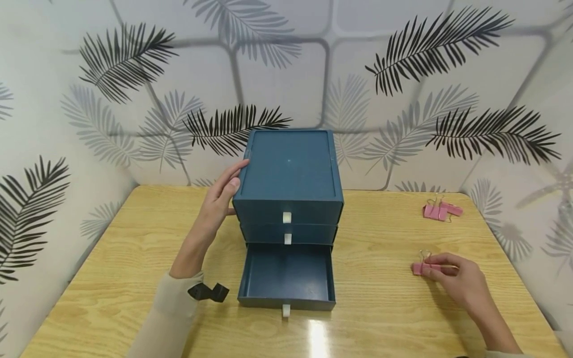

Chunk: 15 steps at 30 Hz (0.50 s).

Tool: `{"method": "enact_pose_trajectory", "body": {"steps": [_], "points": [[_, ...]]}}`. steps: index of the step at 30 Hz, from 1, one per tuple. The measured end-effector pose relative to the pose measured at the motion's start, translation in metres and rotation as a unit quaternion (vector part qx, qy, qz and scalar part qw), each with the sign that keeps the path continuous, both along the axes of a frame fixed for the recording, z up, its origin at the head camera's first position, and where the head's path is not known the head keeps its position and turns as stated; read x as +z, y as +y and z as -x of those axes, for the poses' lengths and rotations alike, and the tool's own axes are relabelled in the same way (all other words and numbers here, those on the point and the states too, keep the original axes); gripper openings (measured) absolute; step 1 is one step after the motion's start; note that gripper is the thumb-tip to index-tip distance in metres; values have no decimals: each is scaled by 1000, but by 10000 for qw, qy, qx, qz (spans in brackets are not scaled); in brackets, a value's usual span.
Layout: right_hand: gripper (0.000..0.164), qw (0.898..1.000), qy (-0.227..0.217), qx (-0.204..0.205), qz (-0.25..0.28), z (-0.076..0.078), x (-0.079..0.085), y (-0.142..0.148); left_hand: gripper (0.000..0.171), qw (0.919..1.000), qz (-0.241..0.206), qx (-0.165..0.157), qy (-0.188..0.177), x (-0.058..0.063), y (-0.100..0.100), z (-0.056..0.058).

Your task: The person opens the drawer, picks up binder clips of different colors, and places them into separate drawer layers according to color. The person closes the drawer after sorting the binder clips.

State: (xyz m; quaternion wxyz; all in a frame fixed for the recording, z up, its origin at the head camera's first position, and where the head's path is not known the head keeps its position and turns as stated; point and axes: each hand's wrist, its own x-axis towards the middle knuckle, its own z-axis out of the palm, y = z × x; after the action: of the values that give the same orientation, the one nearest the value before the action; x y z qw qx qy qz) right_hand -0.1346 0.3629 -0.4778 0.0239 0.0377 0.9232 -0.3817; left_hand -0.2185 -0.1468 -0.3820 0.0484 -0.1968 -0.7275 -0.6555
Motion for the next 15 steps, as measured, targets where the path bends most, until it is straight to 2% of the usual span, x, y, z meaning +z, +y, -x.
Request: {"method": "enact_pose_trajectory", "body": {"steps": [5,15], "points": [[36,9995,294,86,14,1,1,-3,46,10000,-56,-26,6,1,0,0],[26,9954,942,108,160,1,13,-15,46,10000,18,19,6,0,0,0]]}}
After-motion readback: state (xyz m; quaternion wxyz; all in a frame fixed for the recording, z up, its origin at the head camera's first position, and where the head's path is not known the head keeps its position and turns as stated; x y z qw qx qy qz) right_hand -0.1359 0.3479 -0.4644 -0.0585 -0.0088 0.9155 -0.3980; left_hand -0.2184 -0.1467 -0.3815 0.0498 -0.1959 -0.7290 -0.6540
